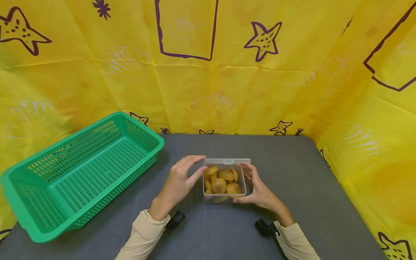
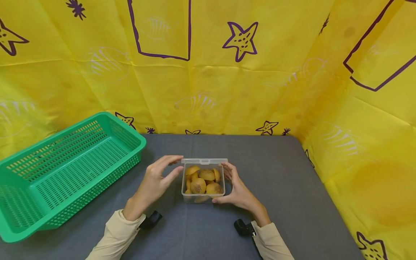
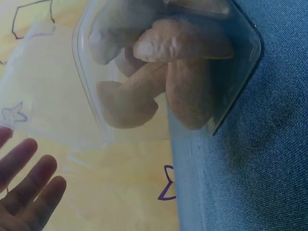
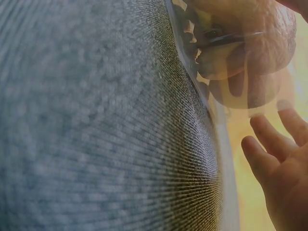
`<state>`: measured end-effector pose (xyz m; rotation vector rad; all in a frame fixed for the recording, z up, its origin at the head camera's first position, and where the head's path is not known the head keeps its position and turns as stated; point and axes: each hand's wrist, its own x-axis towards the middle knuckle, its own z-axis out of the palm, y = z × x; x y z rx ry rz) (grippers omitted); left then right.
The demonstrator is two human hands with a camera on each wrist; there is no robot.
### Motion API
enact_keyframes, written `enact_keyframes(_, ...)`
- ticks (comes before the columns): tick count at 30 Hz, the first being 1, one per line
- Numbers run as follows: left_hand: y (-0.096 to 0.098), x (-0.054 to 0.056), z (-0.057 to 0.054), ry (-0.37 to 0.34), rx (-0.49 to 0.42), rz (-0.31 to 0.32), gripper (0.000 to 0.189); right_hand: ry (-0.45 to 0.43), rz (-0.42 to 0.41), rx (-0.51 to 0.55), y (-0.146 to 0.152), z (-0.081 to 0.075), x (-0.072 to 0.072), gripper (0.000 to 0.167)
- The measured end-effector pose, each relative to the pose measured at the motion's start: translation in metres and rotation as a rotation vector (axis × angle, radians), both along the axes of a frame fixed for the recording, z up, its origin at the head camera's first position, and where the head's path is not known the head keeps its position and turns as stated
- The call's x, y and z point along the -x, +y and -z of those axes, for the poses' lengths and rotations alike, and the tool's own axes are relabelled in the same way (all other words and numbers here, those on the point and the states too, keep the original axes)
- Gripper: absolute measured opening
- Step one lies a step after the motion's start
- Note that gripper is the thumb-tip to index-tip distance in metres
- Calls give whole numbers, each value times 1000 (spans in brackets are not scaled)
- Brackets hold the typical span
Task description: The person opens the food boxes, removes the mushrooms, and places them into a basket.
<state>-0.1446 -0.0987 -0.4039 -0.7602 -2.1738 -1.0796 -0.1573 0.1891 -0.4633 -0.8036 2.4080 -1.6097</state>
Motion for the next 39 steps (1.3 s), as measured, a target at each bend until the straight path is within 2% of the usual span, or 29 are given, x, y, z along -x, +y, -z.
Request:
enact_keyframes(6,0,-1,1,-111,28,-37,35,-3,-11,-4,0,-1,0,117)
enact_keyframes(17,13,-3,12,-251,211,-52,36,-27,4,-35,-2,-1,0,121)
enact_keyframes(23,21,-5,16,-323,229,-55,39,-29,23,-46,-2,-1,1,122)
enact_keyframes(27,23,-5,17,-328,222,-62,40,-28,24,-46,-2,0,1,122)
enact_keyframes(32,24,-5,18,-291,223,-76,39,-33,19,-44,-2,-1,1,121)
enact_keyframes(36,24,-5,18,-288,236,-86,38,-38,18,-49,-2,-1,1,121)
enact_keyframes(39,24,-5,18,-289,229,-71,35,-43,15,-49,-2,-2,1,121)
